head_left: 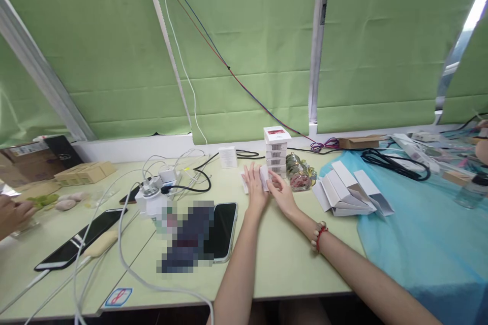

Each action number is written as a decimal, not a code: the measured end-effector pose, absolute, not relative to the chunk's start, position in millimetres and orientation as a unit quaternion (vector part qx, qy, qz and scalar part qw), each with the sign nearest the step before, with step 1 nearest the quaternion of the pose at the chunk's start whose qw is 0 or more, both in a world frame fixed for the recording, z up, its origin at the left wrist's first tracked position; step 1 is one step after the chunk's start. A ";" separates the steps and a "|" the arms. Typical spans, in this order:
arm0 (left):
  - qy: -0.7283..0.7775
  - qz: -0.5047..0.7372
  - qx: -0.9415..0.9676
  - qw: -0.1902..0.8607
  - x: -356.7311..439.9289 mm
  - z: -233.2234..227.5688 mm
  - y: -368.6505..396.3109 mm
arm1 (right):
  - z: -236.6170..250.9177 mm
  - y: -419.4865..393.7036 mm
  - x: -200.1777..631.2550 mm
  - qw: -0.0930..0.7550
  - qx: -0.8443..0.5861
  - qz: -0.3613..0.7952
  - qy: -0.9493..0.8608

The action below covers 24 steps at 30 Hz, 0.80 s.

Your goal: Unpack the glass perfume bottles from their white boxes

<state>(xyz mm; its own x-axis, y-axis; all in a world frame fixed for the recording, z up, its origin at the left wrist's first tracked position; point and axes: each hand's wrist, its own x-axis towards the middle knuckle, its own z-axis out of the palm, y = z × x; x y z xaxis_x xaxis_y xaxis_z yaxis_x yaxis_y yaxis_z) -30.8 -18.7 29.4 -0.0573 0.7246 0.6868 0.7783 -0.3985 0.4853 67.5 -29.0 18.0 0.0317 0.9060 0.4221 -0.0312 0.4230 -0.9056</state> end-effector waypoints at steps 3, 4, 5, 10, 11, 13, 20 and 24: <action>-0.538 -0.440 -0.719 0.013 -29.7 29.5 -22.7 | 14.6 -24.6 69.3 0.603 -0.403 0.417 -0.548; -0.536 -0.434 -0.724 0.009 -29.7 30.0 -23.9 | 14.0 -23.7 69.7 0.599 -0.409 0.421 -0.545; -0.534 -0.432 -0.727 0.009 -29.9 30.5 -24.8 | 13.6 -23.3 70.0 0.595 -0.413 0.418 -0.548; -0.528 -0.431 -0.729 0.060 -32.0 28.8 -25.5 | 15.5 -25.9 72.6 0.581 -0.432 0.324 -0.609; -0.528 -0.428 -0.730 0.071 -32.3 27.7 -25.1 | 16.2 -26.7 73.2 0.576 -0.442 0.304 -0.617; -0.531 -0.426 -0.727 0.089 -32.4 25.4 -24.2 | 17.5 -28.2 74.2 0.572 -0.454 0.277 -0.624; -0.560 -0.458 -0.677 0.132 -31.7 23.0 -22.4 | 22.9 -33.6 73.6 0.626 -0.392 0.304 -0.602; -0.568 -0.483 -0.652 0.136 -31.3 25.2 -23.3 | 28.0 -37.8 74.3 0.613 -0.404 0.215 -0.644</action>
